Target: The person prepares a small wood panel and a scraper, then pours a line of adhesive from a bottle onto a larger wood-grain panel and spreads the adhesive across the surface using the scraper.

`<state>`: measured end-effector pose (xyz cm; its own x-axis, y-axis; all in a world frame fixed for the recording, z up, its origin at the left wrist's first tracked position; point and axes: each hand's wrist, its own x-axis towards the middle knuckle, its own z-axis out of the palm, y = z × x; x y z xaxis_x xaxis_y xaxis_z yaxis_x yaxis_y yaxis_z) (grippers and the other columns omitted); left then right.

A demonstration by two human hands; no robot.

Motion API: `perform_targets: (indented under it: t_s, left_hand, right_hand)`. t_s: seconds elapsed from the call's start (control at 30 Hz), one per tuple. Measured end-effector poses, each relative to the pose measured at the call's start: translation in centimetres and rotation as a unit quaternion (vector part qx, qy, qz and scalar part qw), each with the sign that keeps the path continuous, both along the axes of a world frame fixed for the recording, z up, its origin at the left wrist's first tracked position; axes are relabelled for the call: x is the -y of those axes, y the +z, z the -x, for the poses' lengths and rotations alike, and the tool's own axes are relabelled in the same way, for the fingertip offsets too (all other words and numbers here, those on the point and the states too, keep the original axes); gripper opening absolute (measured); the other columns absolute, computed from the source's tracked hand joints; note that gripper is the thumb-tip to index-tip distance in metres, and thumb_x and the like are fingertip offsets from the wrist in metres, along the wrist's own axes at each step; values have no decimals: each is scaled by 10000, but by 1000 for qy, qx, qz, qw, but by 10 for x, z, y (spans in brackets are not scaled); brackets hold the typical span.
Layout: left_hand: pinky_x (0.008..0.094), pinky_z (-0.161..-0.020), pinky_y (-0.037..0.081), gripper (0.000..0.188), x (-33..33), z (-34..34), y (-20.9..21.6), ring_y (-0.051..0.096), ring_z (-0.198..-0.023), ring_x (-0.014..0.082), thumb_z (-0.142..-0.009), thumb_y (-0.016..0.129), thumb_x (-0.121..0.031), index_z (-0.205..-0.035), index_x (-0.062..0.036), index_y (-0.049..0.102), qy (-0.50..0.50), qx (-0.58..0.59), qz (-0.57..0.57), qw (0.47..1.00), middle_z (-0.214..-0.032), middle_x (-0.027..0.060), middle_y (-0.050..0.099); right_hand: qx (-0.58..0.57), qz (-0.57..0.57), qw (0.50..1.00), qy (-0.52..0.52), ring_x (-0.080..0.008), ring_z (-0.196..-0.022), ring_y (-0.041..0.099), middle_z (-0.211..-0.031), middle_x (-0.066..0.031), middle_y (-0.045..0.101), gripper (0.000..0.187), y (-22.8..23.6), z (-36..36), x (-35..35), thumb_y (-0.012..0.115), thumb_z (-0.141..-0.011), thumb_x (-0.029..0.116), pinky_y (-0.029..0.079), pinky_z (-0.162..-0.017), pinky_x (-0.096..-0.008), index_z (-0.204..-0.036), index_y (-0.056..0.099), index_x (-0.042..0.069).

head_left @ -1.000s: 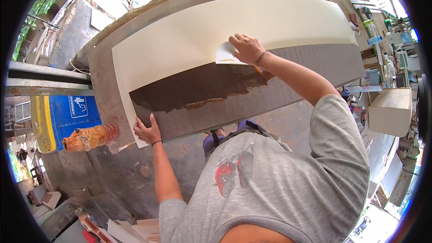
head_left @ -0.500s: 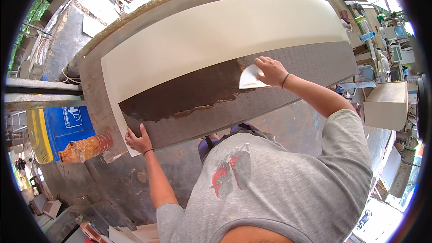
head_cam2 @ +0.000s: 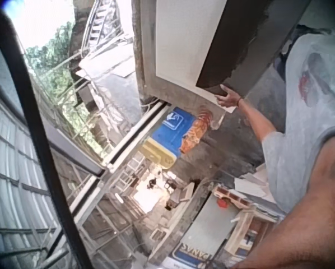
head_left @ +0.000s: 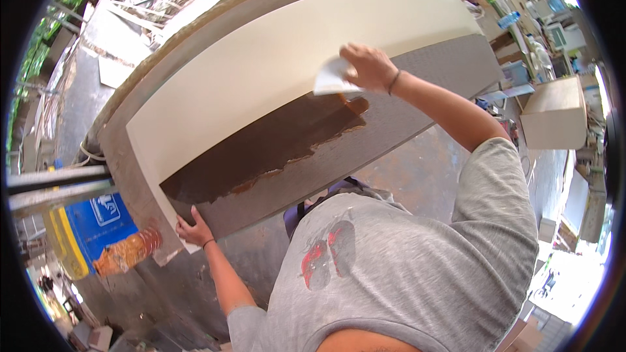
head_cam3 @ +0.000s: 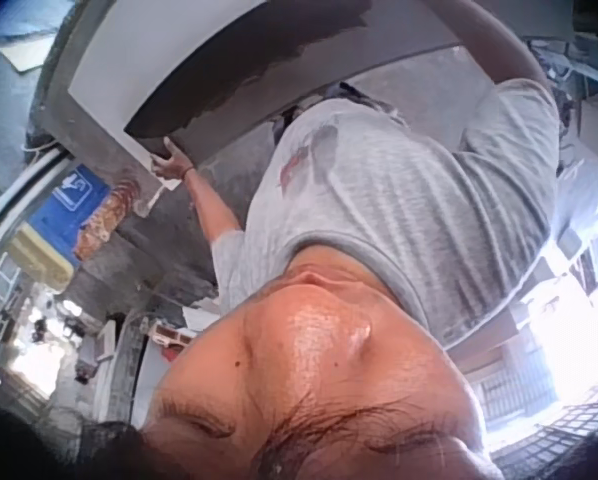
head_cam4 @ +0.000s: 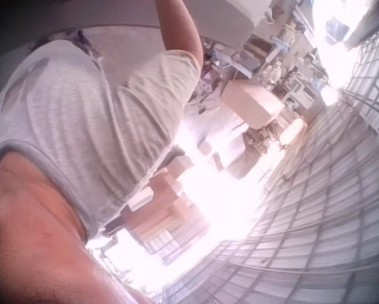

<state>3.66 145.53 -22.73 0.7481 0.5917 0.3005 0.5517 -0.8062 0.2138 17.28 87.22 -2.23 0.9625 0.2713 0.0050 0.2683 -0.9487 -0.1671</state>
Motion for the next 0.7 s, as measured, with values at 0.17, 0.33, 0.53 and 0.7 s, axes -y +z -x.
perform_targets:
  t_s: [0.17,0.33,0.53,0.7]
  left_hand:
    - [486,-881,401,800,15,-1,10,477,-1096,301,-714,551,-728,-1225,-114,577,37,-31,-1,999,-1159,87,513]
    - [479,-896,391,791,14,-3,13,466,-1105,292,-716,557,-720,-1230,-119,576,37,-38,3,999,-1167,78,502]
    - [476,-910,392,798,12,-4,11,461,-1108,297,-726,545,-723,-1230,-105,577,38,-38,-4,999,-1156,74,505]
    - [467,-898,411,792,14,-6,12,467,-1101,295,-737,529,-725,-1225,-103,581,42,-51,-11,998,-1161,74,505]
  right_hand:
    - [-96,28,994,36,-290,-988,571,-974,-116,558,374,-52,58,37,661,-730,163,494,-814,-409,-1052,498,65]
    - [-23,1,999,39,-303,-972,569,-986,-119,552,371,-62,22,30,657,-736,172,488,-804,-413,-1051,493,68]
    - [25,-18,999,-24,-315,-964,571,-990,-131,556,356,-63,-39,23,641,-758,201,483,-796,-421,-1052,483,78]
    - [70,-42,995,-64,-330,-937,575,-962,-144,562,362,-18,-23,62,646,-760,220,475,-788,-433,-1034,470,60]
